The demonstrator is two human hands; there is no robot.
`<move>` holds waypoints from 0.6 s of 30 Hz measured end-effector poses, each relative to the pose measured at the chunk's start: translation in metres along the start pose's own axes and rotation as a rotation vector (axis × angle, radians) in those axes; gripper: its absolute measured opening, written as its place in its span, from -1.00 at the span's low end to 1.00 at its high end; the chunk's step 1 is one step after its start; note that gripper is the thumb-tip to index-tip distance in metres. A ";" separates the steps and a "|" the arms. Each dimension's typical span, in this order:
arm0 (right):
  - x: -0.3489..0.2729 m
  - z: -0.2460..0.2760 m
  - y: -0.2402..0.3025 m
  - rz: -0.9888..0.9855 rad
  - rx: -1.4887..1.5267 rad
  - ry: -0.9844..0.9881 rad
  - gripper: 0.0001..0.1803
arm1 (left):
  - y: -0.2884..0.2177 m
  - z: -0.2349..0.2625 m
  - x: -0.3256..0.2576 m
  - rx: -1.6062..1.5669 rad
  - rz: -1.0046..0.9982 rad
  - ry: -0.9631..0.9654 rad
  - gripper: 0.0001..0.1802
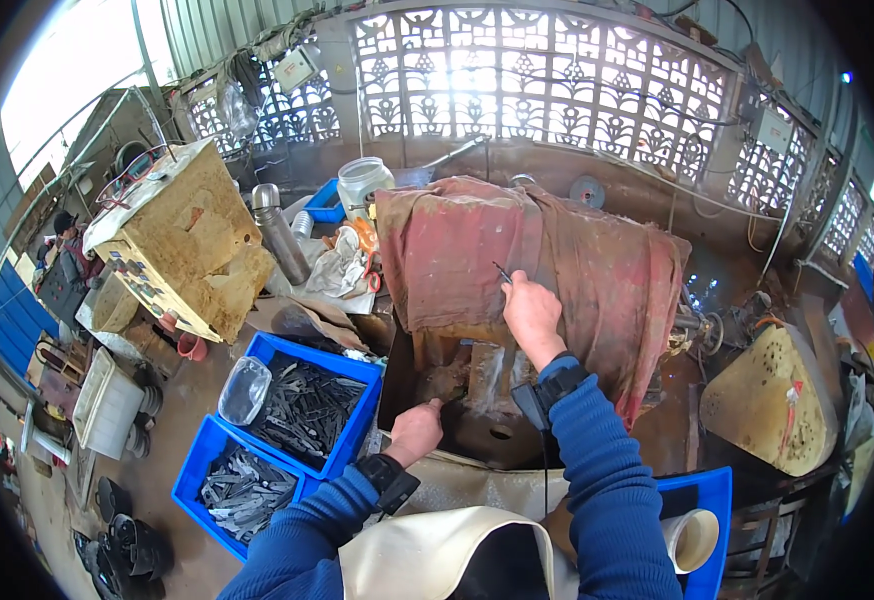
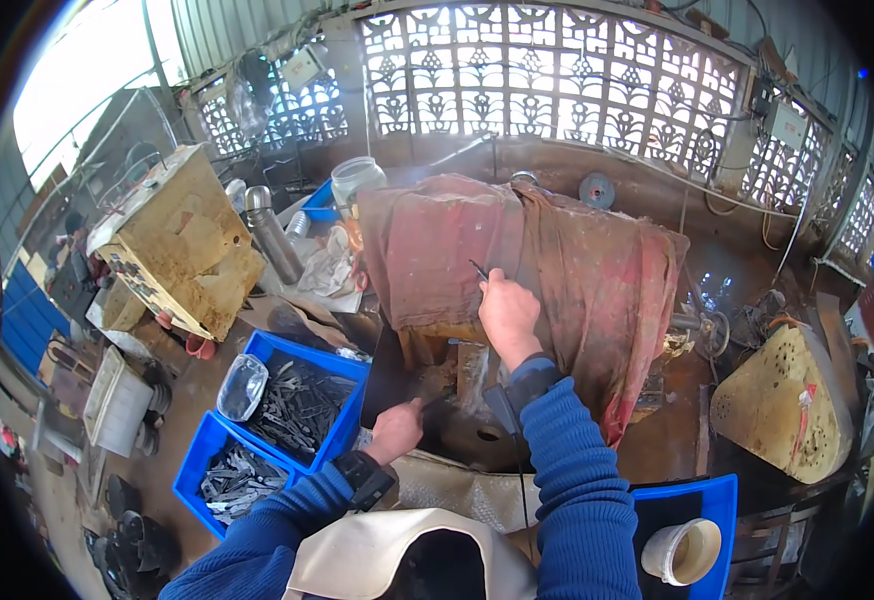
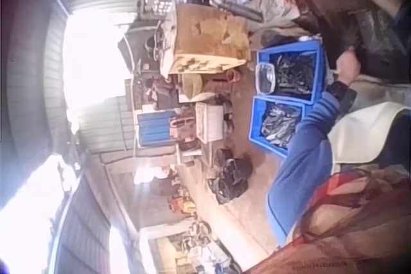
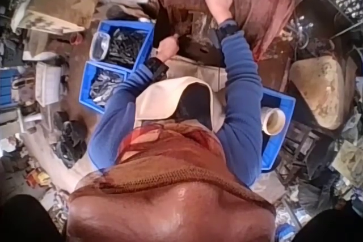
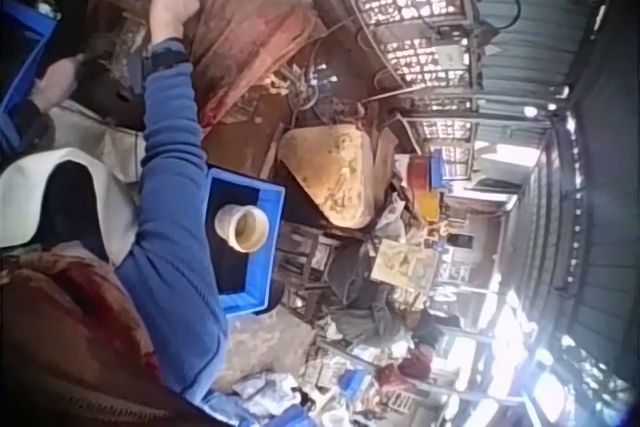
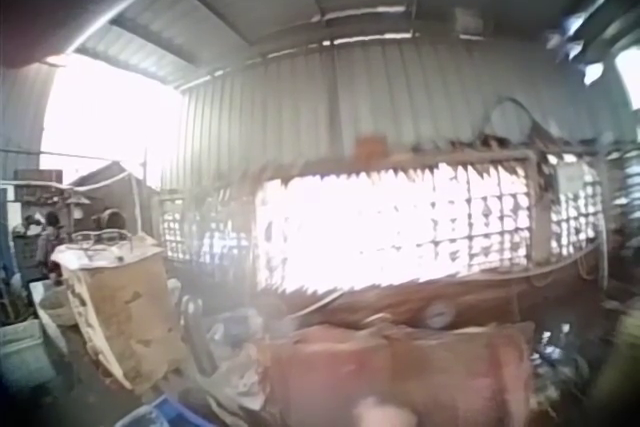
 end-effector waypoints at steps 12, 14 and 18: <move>0.000 0.001 0.001 0.005 -0.022 0.047 -0.75 | -0.003 0.001 -0.001 0.045 0.028 0.031 -0.75; 0.003 0.002 0.002 0.006 -0.013 0.035 -0.75 | -0.003 0.004 0.002 0.035 0.023 0.019 -0.75; 0.000 -0.002 0.000 -0.025 0.008 0.043 -0.74 | 0.005 -0.003 0.000 0.034 0.013 -0.015 -0.76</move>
Point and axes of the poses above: each hand's wrist, its own x-axis towards the middle knuckle, its own z-axis out of the back of the hand, y = z × x, the point moved 9 cm from there along x, towards the middle knuckle, and after that the axes turned 9 degrees about -x, right-handed, at the moved point
